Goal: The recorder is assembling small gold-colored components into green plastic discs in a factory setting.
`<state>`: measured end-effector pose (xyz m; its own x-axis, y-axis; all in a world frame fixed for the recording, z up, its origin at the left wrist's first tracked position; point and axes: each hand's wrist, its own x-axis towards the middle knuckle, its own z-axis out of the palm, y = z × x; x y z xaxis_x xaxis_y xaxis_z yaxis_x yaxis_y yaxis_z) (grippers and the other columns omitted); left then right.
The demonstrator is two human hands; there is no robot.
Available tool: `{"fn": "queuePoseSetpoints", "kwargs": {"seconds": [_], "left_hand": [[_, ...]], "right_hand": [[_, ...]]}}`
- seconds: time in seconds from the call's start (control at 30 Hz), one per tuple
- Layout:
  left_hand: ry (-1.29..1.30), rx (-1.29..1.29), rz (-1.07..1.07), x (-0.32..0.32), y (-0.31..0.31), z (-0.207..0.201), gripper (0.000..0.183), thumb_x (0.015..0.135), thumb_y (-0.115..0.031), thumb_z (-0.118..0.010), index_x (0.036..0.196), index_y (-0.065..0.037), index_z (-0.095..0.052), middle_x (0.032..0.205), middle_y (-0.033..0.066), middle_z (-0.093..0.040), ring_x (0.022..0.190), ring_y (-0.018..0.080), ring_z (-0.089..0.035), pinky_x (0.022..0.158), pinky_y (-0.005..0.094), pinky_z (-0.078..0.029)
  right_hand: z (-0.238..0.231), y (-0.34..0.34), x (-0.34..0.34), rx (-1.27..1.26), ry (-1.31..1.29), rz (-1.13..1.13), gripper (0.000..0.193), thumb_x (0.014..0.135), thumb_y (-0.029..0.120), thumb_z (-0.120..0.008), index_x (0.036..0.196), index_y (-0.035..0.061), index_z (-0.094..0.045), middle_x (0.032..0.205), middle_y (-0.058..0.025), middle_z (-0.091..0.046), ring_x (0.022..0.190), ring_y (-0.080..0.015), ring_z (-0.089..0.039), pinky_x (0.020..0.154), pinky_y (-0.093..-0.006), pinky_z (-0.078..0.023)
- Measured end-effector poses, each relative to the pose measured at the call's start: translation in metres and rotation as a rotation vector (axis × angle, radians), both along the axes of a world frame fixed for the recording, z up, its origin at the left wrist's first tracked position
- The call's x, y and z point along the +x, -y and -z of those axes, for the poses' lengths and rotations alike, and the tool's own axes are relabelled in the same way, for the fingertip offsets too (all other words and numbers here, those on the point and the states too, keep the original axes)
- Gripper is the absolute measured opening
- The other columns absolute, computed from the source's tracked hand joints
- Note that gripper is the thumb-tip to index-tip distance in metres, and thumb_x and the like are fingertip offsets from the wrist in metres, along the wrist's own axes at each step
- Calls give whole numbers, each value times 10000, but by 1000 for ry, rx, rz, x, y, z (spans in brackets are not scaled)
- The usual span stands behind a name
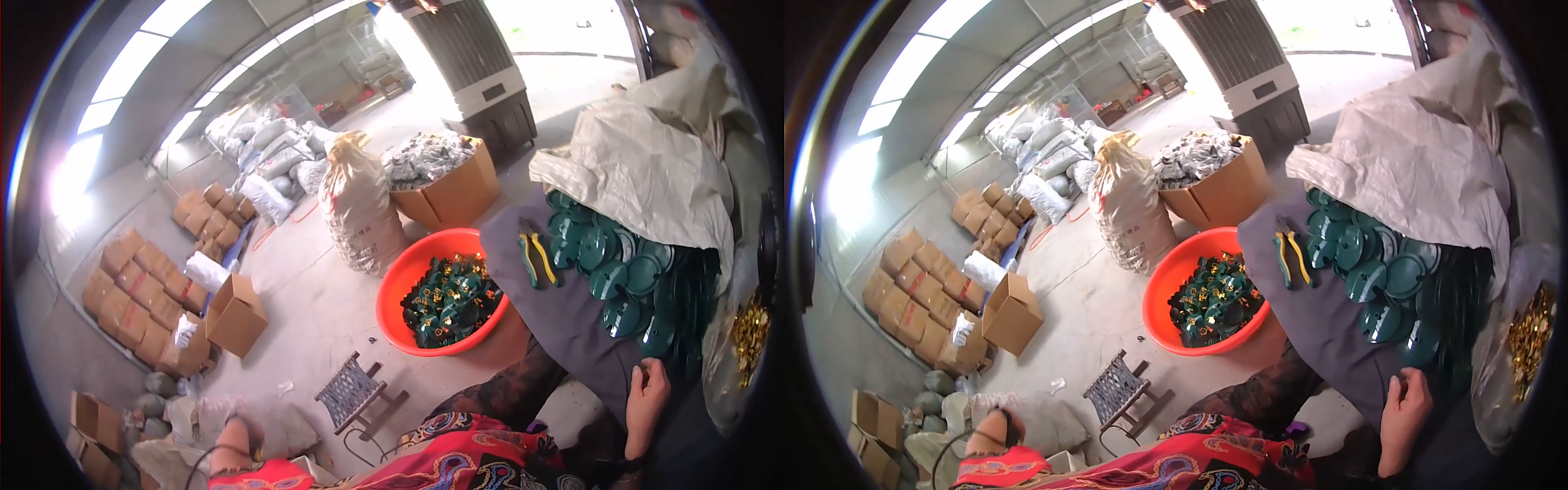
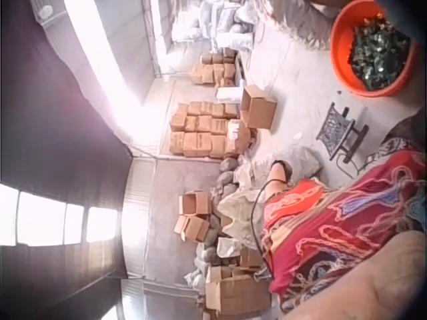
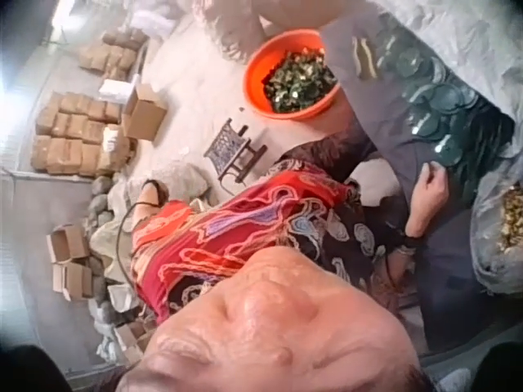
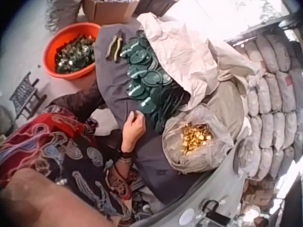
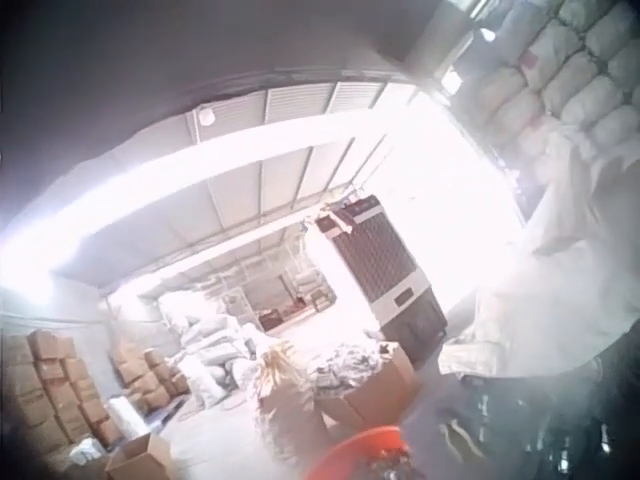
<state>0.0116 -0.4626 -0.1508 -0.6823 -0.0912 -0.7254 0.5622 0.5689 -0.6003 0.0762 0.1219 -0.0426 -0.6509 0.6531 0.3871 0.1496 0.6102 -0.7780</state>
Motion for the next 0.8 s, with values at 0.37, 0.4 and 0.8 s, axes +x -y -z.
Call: {"fn": "queuePoseSetpoints", "kwargs": {"seconds": [0.37,0.4,0.8], "left_hand": [[-221,153,-638,12,65,26,182,719,-250,-657,750,-80,-713,768,70,-702,753,191,-678,689,336,-534],[-225,177,-666,-21,96,-3,179,722,-246,-656,751,-79,-713,767,69,-702,752,191,-678,689,336,-534],[-39,1958,276,-246,-323,-128,225,760,22,-581,979,44,-629,804,103,-652,735,156,-623,658,282,-489]], "right_hand": [[1,2,10,-23,-2,68,156,777,7,-628,921,-21,-575,763,-151,-574,633,-257,-571,579,-338,-448],[4,1,11,7,-19,78,162,777,20,-636,926,-15,-583,762,-153,-581,632,-264,-580,577,-342,-455],[1,1,0,83,-69,71,135,783,121,-656,866,34,-596,757,-130,-616,645,-292,-612,569,-361,-482]]}}
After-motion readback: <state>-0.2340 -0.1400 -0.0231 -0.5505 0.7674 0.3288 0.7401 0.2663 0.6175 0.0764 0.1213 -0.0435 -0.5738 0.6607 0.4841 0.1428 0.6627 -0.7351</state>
